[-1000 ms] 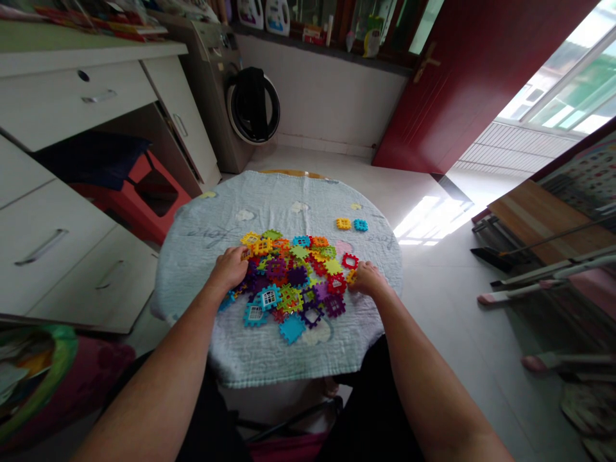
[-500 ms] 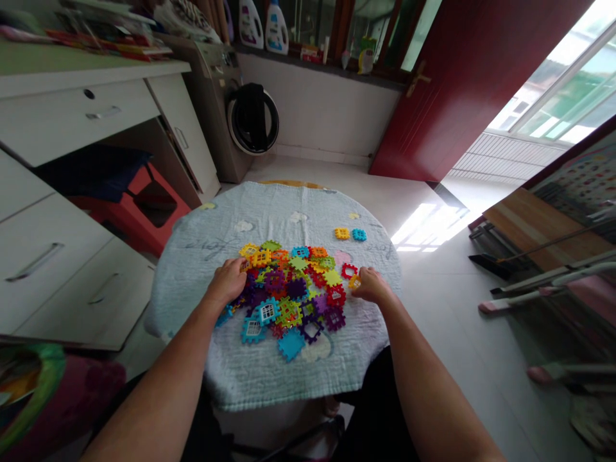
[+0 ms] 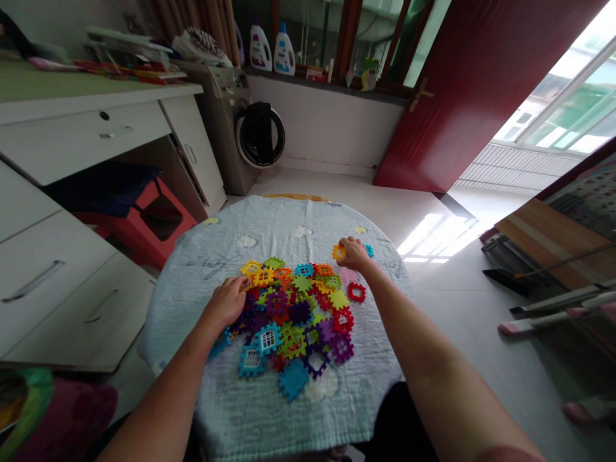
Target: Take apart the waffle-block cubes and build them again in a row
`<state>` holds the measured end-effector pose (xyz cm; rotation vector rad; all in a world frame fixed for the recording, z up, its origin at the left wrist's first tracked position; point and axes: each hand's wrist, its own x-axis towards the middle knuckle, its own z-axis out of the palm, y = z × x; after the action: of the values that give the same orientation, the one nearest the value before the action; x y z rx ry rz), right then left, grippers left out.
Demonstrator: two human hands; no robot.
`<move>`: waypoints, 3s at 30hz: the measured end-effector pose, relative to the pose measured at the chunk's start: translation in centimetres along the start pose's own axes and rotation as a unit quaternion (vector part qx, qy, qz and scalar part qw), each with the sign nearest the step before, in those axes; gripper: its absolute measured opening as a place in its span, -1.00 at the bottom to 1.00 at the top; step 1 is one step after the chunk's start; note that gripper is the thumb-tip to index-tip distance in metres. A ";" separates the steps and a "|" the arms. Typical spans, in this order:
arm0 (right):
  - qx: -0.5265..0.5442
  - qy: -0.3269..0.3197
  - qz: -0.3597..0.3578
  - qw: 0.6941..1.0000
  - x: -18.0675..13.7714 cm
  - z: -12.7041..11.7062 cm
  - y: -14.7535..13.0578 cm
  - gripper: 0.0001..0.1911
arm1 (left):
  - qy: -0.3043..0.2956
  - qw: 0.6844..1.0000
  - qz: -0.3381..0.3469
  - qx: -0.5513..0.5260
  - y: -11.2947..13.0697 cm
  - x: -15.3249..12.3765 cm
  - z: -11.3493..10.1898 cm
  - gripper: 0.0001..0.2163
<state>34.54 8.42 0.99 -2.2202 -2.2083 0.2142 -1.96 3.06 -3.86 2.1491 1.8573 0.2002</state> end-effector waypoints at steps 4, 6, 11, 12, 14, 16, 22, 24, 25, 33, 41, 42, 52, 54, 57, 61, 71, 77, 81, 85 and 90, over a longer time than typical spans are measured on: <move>-0.024 -0.025 -0.015 0.999 3.5 0.6 -1.1 -0.44 | 0.000 1.000 -0.004 0.003 0.1 -0.1 0.0 -0.57; -0.039 -0.045 -0.024 0.998 4.8 0.8 -1.6 -0.42 | 0.002 1.000 -0.003 -0.001 0.1 -0.2 0.1 -0.57; -0.065 -0.097 -0.038 0.992 6.7 1.2 -2.5 -0.44 | 0.007 1.000 0.004 -0.005 0.0 -0.3 0.2 -0.58; -0.068 -0.108 -0.038 0.991 6.9 1.3 -2.6 -0.44 | 0.007 1.000 0.004 -0.007 0.0 -0.4 0.2 -0.58; -0.072 -0.123 -0.036 0.989 7.3 1.5 -2.8 -0.45 | 0.009 1.000 0.004 -0.011 0.0 -0.4 0.2 -0.59; -0.075 -0.130 -0.033 0.988 7.6 1.5 -3.1 -0.44 | 0.010 1.000 0.004 -0.015 0.0 -0.4 0.2 -0.59; -0.045 -0.120 -0.024 0.991 7.5 0.7 -1.8 -0.28 | -0.002 1.000 0.001 -0.003 0.1 -0.4 0.1 -0.58; -0.015 -0.087 -0.017 0.996 7.3 0.0 -0.1 -0.25 | -0.002 1.000 0.003 -0.002 0.2 -0.4 0.0 -0.58; -0.011 -0.075 -0.013 0.997 7.1 -0.5 1.0 -0.28 | -0.001 1.000 0.004 -0.002 0.2 -0.4 0.0 -0.58; -0.079 -0.114 0.000 0.990 5.5 -0.2 5.1 -0.29 | 0.003 1.000 0.003 0.002 0.0 -0.3 0.1 -0.58; -0.098 -0.107 -0.017 0.989 5.7 1.6 4.1 -0.52 | 0.011 1.000 0.001 -0.012 -0.2 -0.3 0.4 -0.58; -0.099 -0.107 -0.019 0.989 5.7 1.6 4.1 -0.51 | 0.014 1.000 0.000 -0.015 -0.2 -0.3 0.4 -0.59; -0.104 -0.113 -0.026 0.988 6.0 1.7 3.8 -0.47 | 0.000 1.000 0.002 0.006 -0.1 -0.3 0.1 -0.57; -0.106 -0.113 -0.028 0.988 6.0 1.8 3.7 -0.48 | -0.002 1.000 0.003 0.006 0.0 -0.3 0.1 -0.57; -0.105 -0.115 -0.028 0.987 5.9 1.7 3.6 -0.50 | 0.000 1.000 0.003 0.007 -0.1 -0.3 0.1 -0.58; -0.104 -0.116 -0.029 0.987 5.8 1.4 3.4 -0.49 | 0.008 1.000 0.003 0.009 -0.1 -0.2 0.3 -0.59; -0.093 -0.117 -0.021 0.989 6.3 1.7 3.7 -0.40 | -0.004 1.000 0.002 0.002 0.1 -0.4 -0.1 -0.56; -0.027 -0.059 0.039 0.997 6.1 0.6 7.4 -0.25 | -0.002 1.000 0.006 0.005 0.2 -0.3 -0.1 -0.56; -0.059 -0.080 0.066 0.993 5.3 0.6 10.0 -0.28 | -0.001 1.000 0.006 0.010 0.1 -0.3 0.0 -0.57; -0.076 -0.111 0.058 0.989 4.6 1.7 10.8 -0.30 | 0.007 1.000 0.007 0.010 0.0 -0.2 0.2 -0.58; -0.081 -0.110 0.051 0.989 4.7 2.4 11.0 -0.37 | 0.005 1.000 0.008 0.014 0.1 -0.3 0.2 -0.58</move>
<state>45.22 12.77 -2.86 -2.5115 -2.2945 0.3061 -1.91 2.74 -3.98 2.1860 1.8586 0.1899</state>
